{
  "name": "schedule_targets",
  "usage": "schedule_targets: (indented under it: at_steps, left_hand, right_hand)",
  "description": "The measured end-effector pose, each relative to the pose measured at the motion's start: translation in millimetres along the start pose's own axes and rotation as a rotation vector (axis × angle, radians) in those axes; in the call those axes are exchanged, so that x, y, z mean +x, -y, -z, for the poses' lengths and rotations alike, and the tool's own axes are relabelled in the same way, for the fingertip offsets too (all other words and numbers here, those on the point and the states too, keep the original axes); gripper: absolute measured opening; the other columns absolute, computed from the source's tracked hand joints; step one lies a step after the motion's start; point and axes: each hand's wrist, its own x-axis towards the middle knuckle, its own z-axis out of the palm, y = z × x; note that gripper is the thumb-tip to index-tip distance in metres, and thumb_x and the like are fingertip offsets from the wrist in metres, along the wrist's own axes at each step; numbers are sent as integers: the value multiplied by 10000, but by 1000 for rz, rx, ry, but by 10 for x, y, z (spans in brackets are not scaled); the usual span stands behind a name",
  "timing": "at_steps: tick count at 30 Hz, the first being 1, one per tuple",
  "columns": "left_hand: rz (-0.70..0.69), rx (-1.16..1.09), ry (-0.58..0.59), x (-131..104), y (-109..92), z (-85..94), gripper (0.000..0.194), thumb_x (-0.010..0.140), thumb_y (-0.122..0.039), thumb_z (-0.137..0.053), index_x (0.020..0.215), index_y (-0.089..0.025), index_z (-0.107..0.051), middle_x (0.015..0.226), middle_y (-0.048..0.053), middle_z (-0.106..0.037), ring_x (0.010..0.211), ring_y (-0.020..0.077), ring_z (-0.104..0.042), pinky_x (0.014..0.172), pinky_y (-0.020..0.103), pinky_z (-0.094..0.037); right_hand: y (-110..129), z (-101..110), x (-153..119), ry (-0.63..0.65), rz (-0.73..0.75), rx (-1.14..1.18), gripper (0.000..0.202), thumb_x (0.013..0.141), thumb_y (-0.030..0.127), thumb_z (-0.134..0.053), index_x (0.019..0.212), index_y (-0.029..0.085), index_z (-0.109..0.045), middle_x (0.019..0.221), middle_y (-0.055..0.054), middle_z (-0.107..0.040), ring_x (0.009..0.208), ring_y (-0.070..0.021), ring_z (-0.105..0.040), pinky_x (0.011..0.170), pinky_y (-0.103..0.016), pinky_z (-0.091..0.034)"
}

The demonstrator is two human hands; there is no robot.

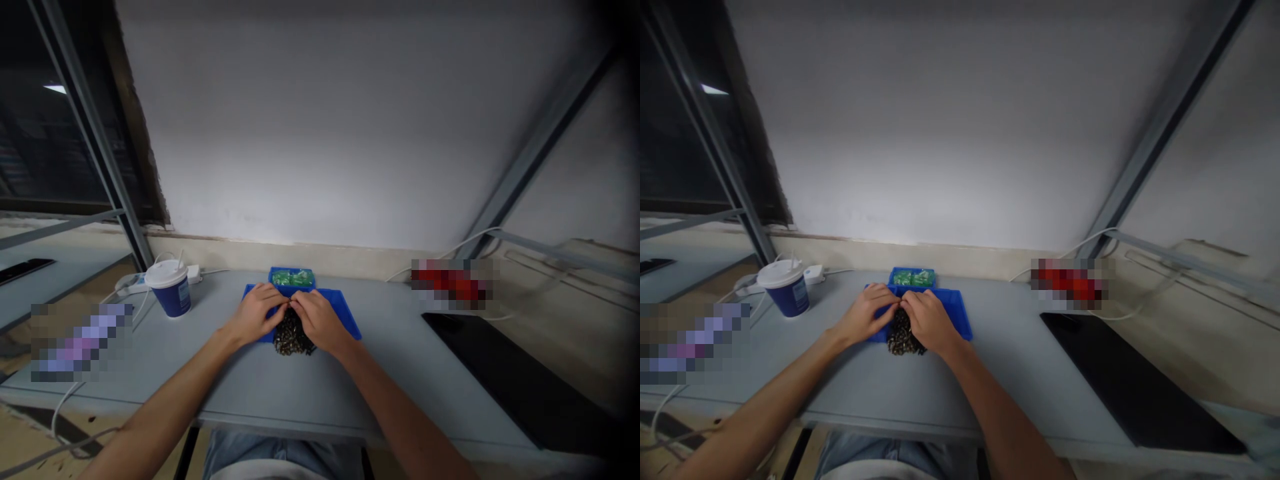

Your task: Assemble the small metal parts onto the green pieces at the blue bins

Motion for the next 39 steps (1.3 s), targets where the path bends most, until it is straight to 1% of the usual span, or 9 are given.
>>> schedule_targets:
  at_steps: [6, 10, 12, 16, 18, 23, 31, 35, 39]
  left_hand:
    - [-24, -21, 18, -9, 12, -26, 199, 987, -216, -488, 968, -194, -685, 943, 49, -724, 925, 200, -604, 850, 366, -429]
    - [-30, -22, 23, -2, 5, -25, 182, 977, -209, -497, 935, -188, -674, 910, 43, -716, 907, 198, -601, 828, 356, -422]
    - [-3, -6, -7, 5, -5, -19, 185, 978, -214, -498, 930, -185, -674, 918, 47, -713, 891, 197, -597, 813, 355, -416]
    - [54, 7, -58, 14, -23, -5, 204, 987, -218, -490, 907, -185, -675, 873, 43, -702, 844, 193, -583, 794, 353, -408]
    - [61, 4, -54, 12, -24, 0, 207, 988, -222, -488, 908, -187, -675, 863, 43, -698, 843, 193, -581, 794, 352, -410]
    - [26, -11, -4, 0, 2, -6, 209, 990, -228, -476, 951, -193, -678, 915, 52, -705, 882, 200, -597, 805, 356, -419]
    - [0, -31, 11, -5, 14, -29, 216, 989, -237, -483, 956, -197, -692, 923, 49, -722, 901, 200, -613, 828, 365, -435]
    - [-13, -22, 28, -11, 19, -35, 216, 996, -234, -481, 945, -194, -687, 900, 41, -718, 899, 195, -605, 830, 360, -431]
    - [-25, -5, 47, -15, 23, -37, 210, 994, -231, -485, 959, -200, -690, 885, 36, -714, 907, 193, -600, 840, 358, -429]
  right_hand:
    - [-14, -12, -30, -1, -13, -91, 379, 1078, 288, -325, 752, 217, -507, 687, -24, -596, 652, -181, -489, 672, -318, -339]
    - [-7, -5, -22, -9, -13, -109, 394, 1078, 287, -338, 735, 214, -517, 675, -26, -603, 644, -181, -495, 682, -322, -338]
    - [5, 10, -8, -10, -10, -65, 350, 1079, 274, -345, 798, 208, -543, 734, -30, -640, 679, -182, -524, 717, -322, -358]
    - [13, 22, 7, -24, 3, 21, 201, 1067, 244, -390, 999, 195, -572, 923, -52, -694, 799, -194, -581, 780, -326, -393]
    - [6, 15, 4, -26, 11, 25, 203, 1066, 235, -383, 1014, 197, -575, 949, -59, -695, 817, -201, -584, 785, -331, -399]
    - [-9, -1, -3, -4, 16, 28, 249, 1071, 236, -361, 948, 204, -575, 894, -50, -676, 783, -195, -561, 770, -330, -396]
    - [-11, -4, -12, 20, -3, -25, 361, 1078, 270, -315, 788, 212, -523, 743, -28, -615, 691, -180, -502, 724, -320, -375]
    - [-20, -40, -28, 26, -59, -58, 407, 1084, 315, -312, 751, 213, -523, 700, -26, -604, 682, -182, -513, 685, -314, -365]
    - [-40, -91, -36, 34, -99, -24, 452, 1091, 344, -308, 731, 210, -547, 717, -34, -644, 690, -177, -551, 674, -311, -363]
